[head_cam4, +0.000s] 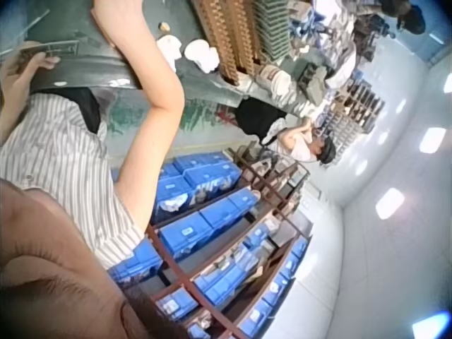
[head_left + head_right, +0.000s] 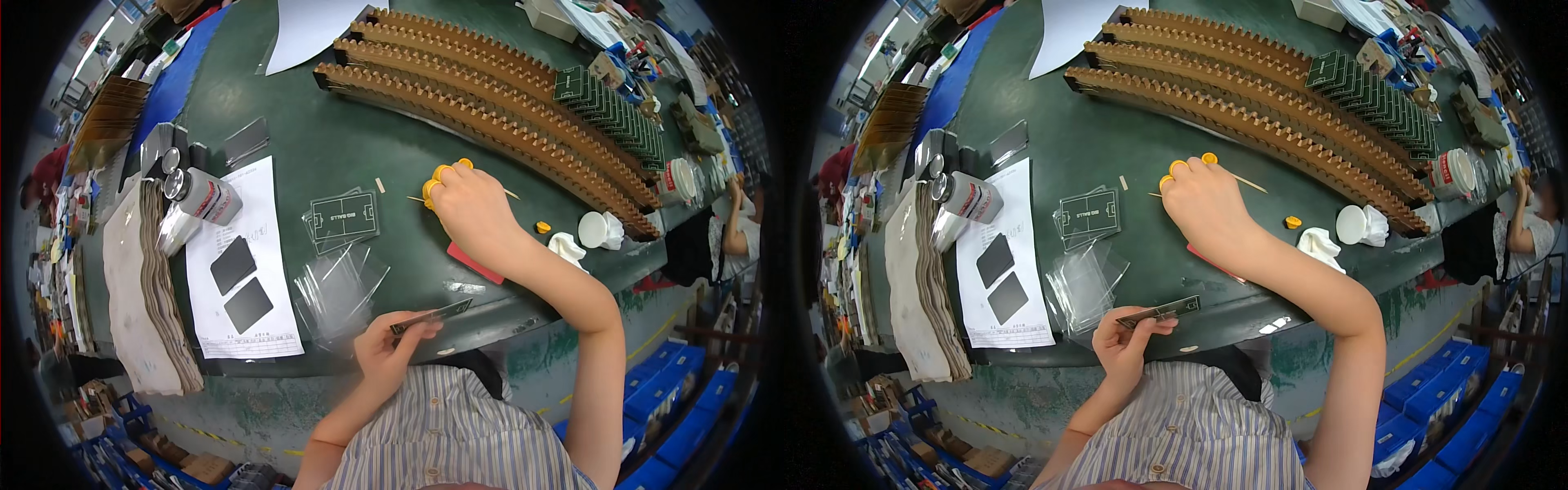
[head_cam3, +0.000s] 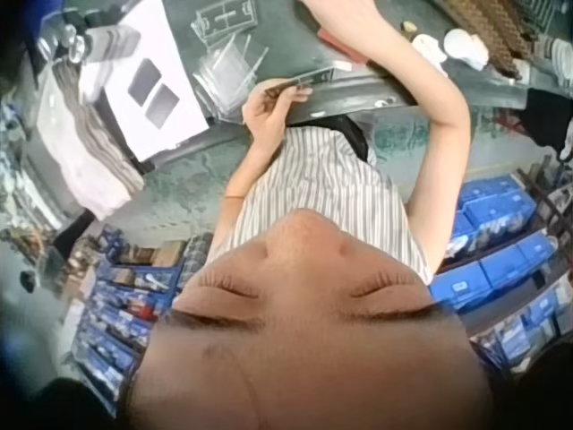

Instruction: The person cleans small rectangular cards at a workbench. They use a wooden stick to apply a substance to the card surface and then wipe it with a white cloth. The person handles the cards one at a time, flipping them over to clean both sides.

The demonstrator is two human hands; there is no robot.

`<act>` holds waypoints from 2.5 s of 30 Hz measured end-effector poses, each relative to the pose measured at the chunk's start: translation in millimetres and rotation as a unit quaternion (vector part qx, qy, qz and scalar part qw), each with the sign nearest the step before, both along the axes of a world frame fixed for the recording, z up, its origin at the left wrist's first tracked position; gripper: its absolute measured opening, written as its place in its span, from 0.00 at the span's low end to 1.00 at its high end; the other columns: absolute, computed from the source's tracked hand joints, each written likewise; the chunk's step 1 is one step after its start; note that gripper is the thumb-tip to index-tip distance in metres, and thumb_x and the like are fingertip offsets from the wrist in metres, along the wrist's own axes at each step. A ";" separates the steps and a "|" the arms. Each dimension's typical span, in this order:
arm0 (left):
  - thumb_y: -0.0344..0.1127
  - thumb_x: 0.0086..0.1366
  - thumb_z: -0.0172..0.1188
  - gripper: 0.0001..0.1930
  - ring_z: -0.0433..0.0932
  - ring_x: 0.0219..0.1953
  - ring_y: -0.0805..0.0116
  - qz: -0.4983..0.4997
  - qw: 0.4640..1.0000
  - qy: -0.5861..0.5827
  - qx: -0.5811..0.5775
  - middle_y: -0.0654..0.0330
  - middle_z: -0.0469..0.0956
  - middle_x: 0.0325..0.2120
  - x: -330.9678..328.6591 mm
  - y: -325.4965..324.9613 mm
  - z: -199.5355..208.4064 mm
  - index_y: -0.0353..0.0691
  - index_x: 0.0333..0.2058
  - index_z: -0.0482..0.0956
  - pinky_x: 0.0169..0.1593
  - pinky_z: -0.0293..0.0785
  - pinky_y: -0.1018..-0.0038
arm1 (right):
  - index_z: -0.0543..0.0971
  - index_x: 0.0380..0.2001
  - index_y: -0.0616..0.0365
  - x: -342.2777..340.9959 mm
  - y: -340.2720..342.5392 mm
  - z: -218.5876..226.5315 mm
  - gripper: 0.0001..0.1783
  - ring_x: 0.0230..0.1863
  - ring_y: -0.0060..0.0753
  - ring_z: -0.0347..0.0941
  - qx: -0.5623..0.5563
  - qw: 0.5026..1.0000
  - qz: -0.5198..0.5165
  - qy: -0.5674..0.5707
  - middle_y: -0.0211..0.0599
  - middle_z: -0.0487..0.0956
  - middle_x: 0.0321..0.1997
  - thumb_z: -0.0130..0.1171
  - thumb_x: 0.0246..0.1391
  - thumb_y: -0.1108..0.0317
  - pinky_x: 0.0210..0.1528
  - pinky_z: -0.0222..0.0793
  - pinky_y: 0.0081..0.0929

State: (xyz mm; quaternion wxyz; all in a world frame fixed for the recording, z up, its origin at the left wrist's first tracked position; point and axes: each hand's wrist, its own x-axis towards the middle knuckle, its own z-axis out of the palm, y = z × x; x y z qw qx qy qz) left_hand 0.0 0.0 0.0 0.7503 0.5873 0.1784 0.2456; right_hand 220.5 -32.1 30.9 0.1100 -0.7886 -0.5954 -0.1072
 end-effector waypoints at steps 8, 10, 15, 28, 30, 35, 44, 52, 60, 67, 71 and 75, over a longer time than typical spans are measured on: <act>0.19 0.62 0.50 0.05 0.81 0.34 0.58 0.011 1.000 -0.003 -0.007 0.47 0.78 0.30 -2.0 0.1 0.0 0.28 0.37 0.69 0.38 0.80 0.69 | 0.74 0.24 0.59 2.3 -6.3 9.3 0.05 0.31 0.39 0.71 0.054 0.998 0.011 0.006 0.36 0.73 0.27 0.59 0.42 0.72 0.34 0.69 0.30; 0.19 0.62 0.50 0.05 0.81 0.34 0.58 0.017 1.000 -0.005 -0.012 0.47 0.78 0.30 -2.3 -0.9 -0.7 0.28 0.37 0.69 0.38 0.79 0.70 | 0.75 0.24 0.59 -0.5 -16.7 15.3 0.05 0.33 0.38 0.71 0.133 0.991 -0.008 0.020 0.36 0.73 0.28 0.60 0.40 0.71 0.36 0.68 0.30; 0.19 0.62 0.50 0.05 0.81 0.34 0.59 -0.001 1.000 -0.004 -0.004 0.49 0.77 0.30 -1.7 -0.6 -0.1 0.27 0.37 0.69 0.38 0.79 0.70 | 0.78 0.27 0.57 4.5 -42.3 15.6 0.09 0.35 0.36 0.71 0.126 0.990 -0.024 0.060 0.34 0.74 0.31 0.63 0.39 0.68 0.37 0.69 0.30; 0.21 0.62 0.53 0.07 0.80 0.38 0.66 -0.009 0.999 -0.031 -0.037 0.50 0.79 0.37 -2.5 1.6 -3.1 0.28 0.39 0.73 0.40 0.77 0.76 | 0.76 0.22 0.58 12.1 0.1 14.0 0.03 0.34 0.31 0.68 -0.082 0.993 0.038 -0.076 0.32 0.72 0.26 0.57 0.39 0.72 0.37 0.66 0.26; 0.21 0.62 0.53 0.07 0.80 0.38 0.66 -0.010 0.999 -0.028 -0.031 0.50 0.79 0.38 -1.4 2.6 -2.1 0.28 0.39 0.74 0.40 0.77 0.76 | 0.76 0.20 0.56 14.4 3.8 12.8 0.03 0.32 0.30 0.69 -0.070 0.991 0.059 -0.095 0.32 0.72 0.24 0.57 0.36 0.73 0.34 0.65 0.25; 0.20 0.61 0.53 0.07 0.80 0.38 0.65 -0.004 0.999 -0.029 -0.040 0.49 0.79 0.38 -2.9 2.8 0.2 0.28 0.39 0.74 0.39 0.77 0.76 | 0.75 0.26 0.58 11.1 -7.2 16.3 0.09 0.32 0.35 0.70 -0.010 0.999 0.021 -0.037 0.35 0.73 0.27 0.59 0.35 0.73 0.35 0.66 0.29; 0.20 0.62 0.51 0.06 0.80 0.35 0.59 -0.050 0.998 -0.019 0.035 0.44 0.78 0.36 -1.5 7.4 2.7 0.27 0.38 0.72 0.37 0.79 0.71 | 0.71 0.33 0.62 -33.4 -84.5 18.3 0.16 0.31 0.44 0.71 0.117 0.985 -0.085 0.094 0.40 0.73 0.30 0.63 0.37 0.78 0.32 0.67 0.32; 0.18 0.61 0.51 0.07 0.80 0.36 0.59 -0.054 0.994 -0.016 0.093 0.45 0.78 0.36 -3.0 10.2 -5.1 0.31 0.37 0.74 0.36 0.80 0.73 | 0.75 0.40 0.62 -67.9 -123.7 5.0 0.18 0.30 0.40 0.72 0.172 0.945 -0.217 0.175 0.41 0.76 0.32 0.62 0.41 0.82 0.31 0.68 0.29; 0.17 0.61 0.51 0.08 0.80 0.36 0.57 -0.022 0.997 -0.042 0.060 0.45 0.76 0.37 -0.6 6.4 -6.0 0.32 0.38 0.73 0.34 0.80 0.72 | 0.80 0.36 0.62 -57.4 -130.6 7.5 0.15 0.33 0.40 0.71 0.104 0.963 -0.222 0.112 0.40 0.74 0.32 0.63 0.39 0.80 0.34 0.68 0.29; 0.17 0.61 0.50 0.09 0.80 0.37 0.57 -0.012 0.997 -0.059 0.051 0.46 0.76 0.37 0.5 4.8 -7.3 0.33 0.39 0.72 0.34 0.80 0.72 | 0.81 0.34 0.61 -55.5 -125.8 0.8 0.14 0.32 0.38 0.70 0.186 0.953 -0.218 0.101 0.38 0.74 0.31 0.65 0.38 0.78 0.32 0.67 0.29; 0.17 0.61 0.50 0.09 0.80 0.37 0.56 -0.011 0.996 -0.067 0.062 0.46 0.76 0.37 1.0 4.4 -7.8 0.34 0.39 0.72 0.33 0.80 0.72 | 0.80 0.34 0.61 -54.1 -114.3 -8.8 0.14 0.32 0.38 0.71 0.209 0.945 -0.220 0.125 0.39 0.74 0.32 0.65 0.39 0.78 0.32 0.67 0.29; 0.18 0.61 0.50 0.09 0.80 0.36 0.56 -0.003 0.996 -0.070 0.049 0.46 0.76 0.37 1.1 3.7 -7.6 0.34 0.39 0.72 0.34 0.80 0.72 | 0.80 0.34 0.63 -54.8 -105.8 -17.5 0.13 0.32 0.38 0.72 0.238 0.930 -0.224 0.169 0.40 0.75 0.31 0.65 0.40 0.77 0.32 0.68 0.28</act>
